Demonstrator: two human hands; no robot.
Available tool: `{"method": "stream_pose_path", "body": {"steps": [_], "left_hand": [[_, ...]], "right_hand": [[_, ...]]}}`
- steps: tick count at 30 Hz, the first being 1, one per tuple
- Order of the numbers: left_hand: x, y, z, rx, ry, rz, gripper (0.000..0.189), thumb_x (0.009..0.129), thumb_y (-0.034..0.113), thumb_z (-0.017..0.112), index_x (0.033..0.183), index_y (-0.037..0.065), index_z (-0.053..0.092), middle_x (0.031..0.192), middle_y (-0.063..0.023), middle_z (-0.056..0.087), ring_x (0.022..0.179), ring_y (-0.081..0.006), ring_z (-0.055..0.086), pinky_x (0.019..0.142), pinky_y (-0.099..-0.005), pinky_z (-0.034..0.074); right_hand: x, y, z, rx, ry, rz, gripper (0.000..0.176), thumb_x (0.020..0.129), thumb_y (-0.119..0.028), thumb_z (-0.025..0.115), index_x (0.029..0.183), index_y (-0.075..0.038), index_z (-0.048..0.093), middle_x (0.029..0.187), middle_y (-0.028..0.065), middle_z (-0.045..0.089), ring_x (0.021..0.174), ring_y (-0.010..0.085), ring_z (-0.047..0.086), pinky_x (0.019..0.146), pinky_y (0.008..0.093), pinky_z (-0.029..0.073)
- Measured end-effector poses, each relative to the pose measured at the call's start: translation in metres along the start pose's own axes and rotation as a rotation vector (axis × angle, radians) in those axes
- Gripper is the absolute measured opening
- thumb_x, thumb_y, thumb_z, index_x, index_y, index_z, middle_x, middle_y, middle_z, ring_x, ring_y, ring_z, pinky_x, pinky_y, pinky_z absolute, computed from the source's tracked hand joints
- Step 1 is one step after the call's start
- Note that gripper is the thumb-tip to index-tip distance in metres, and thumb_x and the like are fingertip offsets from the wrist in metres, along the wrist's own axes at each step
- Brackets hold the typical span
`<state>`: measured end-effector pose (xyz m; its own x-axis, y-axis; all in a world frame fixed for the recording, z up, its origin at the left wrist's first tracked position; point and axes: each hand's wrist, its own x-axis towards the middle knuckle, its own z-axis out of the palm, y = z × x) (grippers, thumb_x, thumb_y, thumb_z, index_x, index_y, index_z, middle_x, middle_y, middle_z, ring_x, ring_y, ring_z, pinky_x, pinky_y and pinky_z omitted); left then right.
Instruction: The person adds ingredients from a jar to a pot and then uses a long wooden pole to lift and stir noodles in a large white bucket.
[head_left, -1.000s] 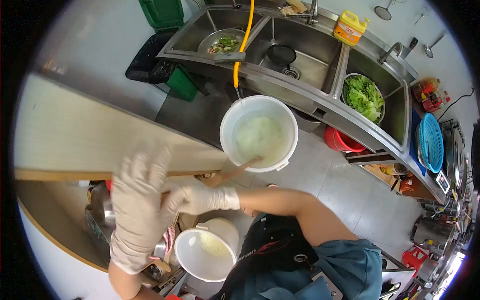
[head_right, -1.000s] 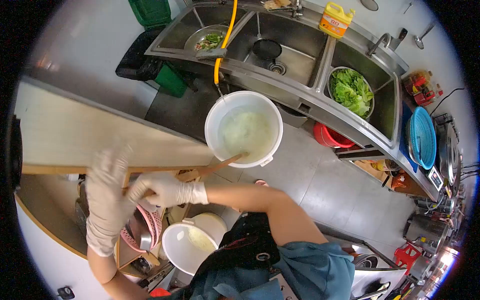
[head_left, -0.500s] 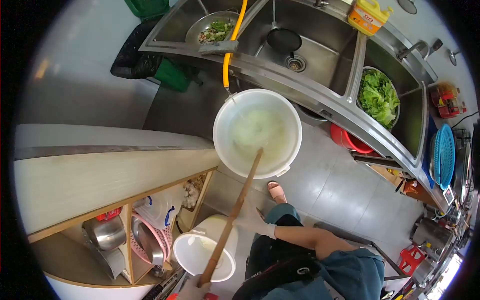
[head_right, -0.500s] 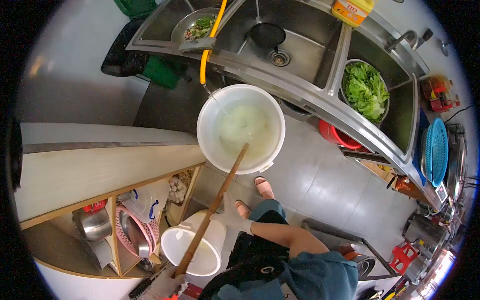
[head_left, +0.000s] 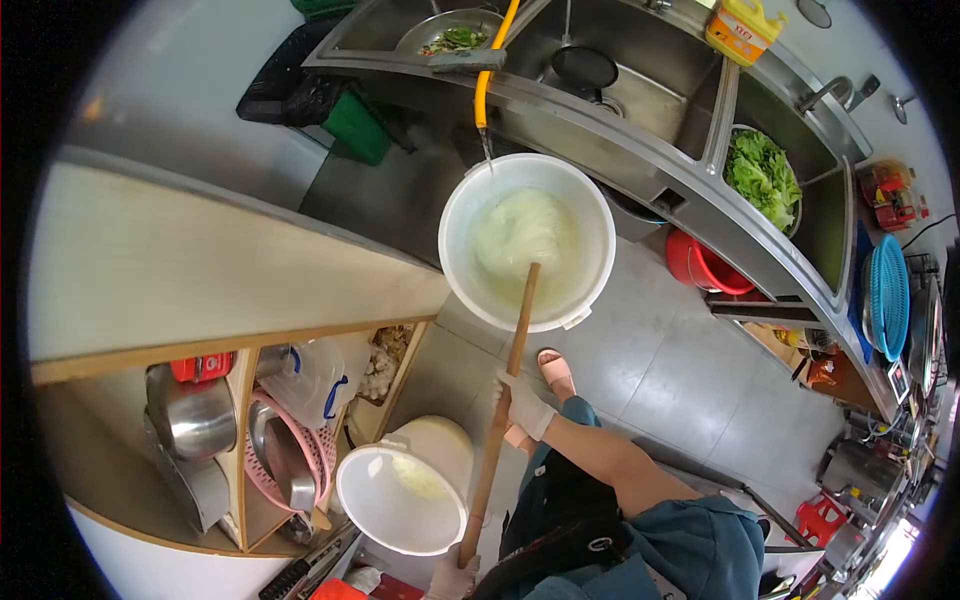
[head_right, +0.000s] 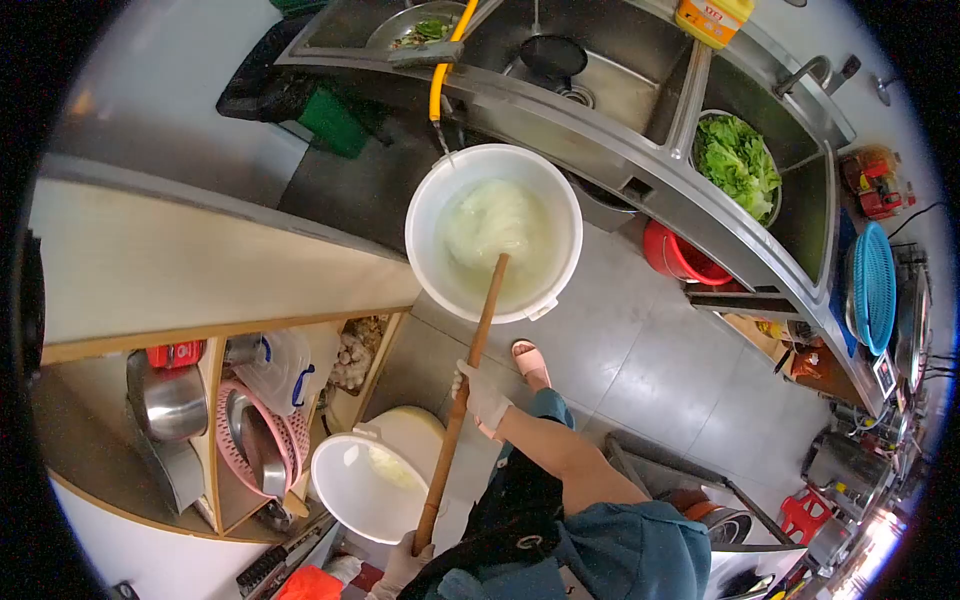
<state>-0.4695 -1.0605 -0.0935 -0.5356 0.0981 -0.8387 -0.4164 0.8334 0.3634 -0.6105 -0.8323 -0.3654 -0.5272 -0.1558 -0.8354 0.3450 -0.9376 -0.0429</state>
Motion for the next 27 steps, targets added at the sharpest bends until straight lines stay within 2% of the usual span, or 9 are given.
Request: {"method": "stream_pose_path", "body": {"steps": [3,7,11,12,14,16,20,22,27], "left_hand": [[0.000,-0.050,0.027,-0.019,0.031,-0.039,0.040,0.078,0.022,0.064,0.107,-0.002,0.051,0.072,-0.0138,0.057,0.065,-0.0204,0.056,0.061,-0.0340,0.046],[0.007,-0.097,0.055,-0.075,0.035,0.048,0.040,0.079,0.022,0.061,0.110,0.000,0.049,0.078,-0.0170,0.059,0.074,-0.0231,0.060,0.068,-0.0357,0.047],[-0.008,-0.069,0.051,0.016,-0.018,-0.232,0.036,0.083,0.025,0.054,0.110,0.004,0.049,0.082,-0.0208,0.059,0.079,-0.0309,0.061,0.070,-0.0398,0.047],[-0.004,-0.091,0.061,0.008,-0.020,-0.235,0.036,0.083,0.025,0.054,0.110,0.004,0.049,0.082,-0.0208,0.059,0.079,-0.0309,0.061,0.070,-0.0398,0.047],[0.016,-0.157,0.094,0.062,0.065,-0.047,0.032,0.081,0.029,0.052,0.097,0.002,0.052,0.075,-0.0225,0.060,0.071,-0.0415,0.059,0.062,-0.0485,0.046],[0.027,-0.183,0.114,0.077,0.076,-0.073,0.031,0.080,0.031,0.053,0.094,0.004,0.052,0.075,-0.0231,0.060,0.072,-0.0425,0.058,0.062,-0.0486,0.046],[0.041,-0.221,0.140,0.050,0.071,-0.177,0.033,0.078,0.034,0.054,0.091,0.004,0.052,0.079,-0.0224,0.061,0.077,-0.0417,0.059,0.067,-0.0469,0.046],[0.055,-0.249,0.150,0.023,0.061,-0.259,0.033,0.076,0.032,0.058,0.092,0.004,0.054,0.081,-0.0211,0.062,0.080,-0.0392,0.060,0.070,-0.0454,0.046],[0.032,-0.270,0.144,0.010,0.070,-0.260,0.031,0.074,0.032,0.059,0.087,0.004,0.057,0.079,-0.0204,0.062,0.078,-0.0390,0.060,0.067,-0.0455,0.047]], "right_hand": [[-0.007,0.021,-0.009,-0.023,0.008,0.000,0.020,0.079,-0.026,0.065,0.075,-0.013,0.052,0.059,-0.0019,0.047,0.052,0.0118,0.047,0.049,0.0260,0.042],[-0.013,0.042,-0.021,-0.037,0.065,0.065,0.021,0.079,-0.028,0.065,0.074,-0.013,0.052,0.060,-0.0011,0.048,0.052,0.0134,0.047,0.049,0.0267,0.042],[-0.008,0.059,-0.040,-0.094,0.032,0.147,0.023,0.078,-0.030,0.067,0.075,-0.013,0.052,0.060,0.0000,0.049,0.053,0.0155,0.049,0.049,0.0284,0.042],[-0.015,0.058,-0.034,-0.121,0.027,0.124,0.025,0.078,-0.031,0.067,0.075,-0.012,0.051,0.060,0.0005,0.049,0.054,0.0161,0.050,0.050,0.0289,0.042],[-0.020,0.053,-0.025,-0.148,0.026,0.107,0.026,0.077,-0.032,0.068,0.075,-0.012,0.051,0.059,0.0009,0.049,0.055,0.0168,0.050,0.050,0.0294,0.042],[-0.016,0.043,-0.018,-0.172,0.040,-0.134,0.030,0.080,-0.035,0.064,0.070,-0.010,0.050,0.059,0.0014,0.049,0.051,0.0168,0.049,0.051,0.0288,0.045],[0.012,0.063,-0.030,-0.426,0.261,-0.125,0.028,0.078,-0.029,0.066,0.067,-0.010,0.048,0.055,0.0001,0.046,0.048,0.0153,0.046,0.046,0.0283,0.040],[0.019,0.078,-0.042,-0.406,0.252,-0.092,0.029,0.078,-0.029,0.067,0.066,-0.010,0.048,0.054,0.0003,0.046,0.047,0.0154,0.045,0.045,0.0287,0.039],[-0.003,0.106,-0.036,-0.387,0.331,-0.041,0.028,0.078,-0.027,0.066,0.062,-0.011,0.048,0.051,0.0012,0.044,0.044,0.0160,0.044,0.041,0.0309,0.038]]}}
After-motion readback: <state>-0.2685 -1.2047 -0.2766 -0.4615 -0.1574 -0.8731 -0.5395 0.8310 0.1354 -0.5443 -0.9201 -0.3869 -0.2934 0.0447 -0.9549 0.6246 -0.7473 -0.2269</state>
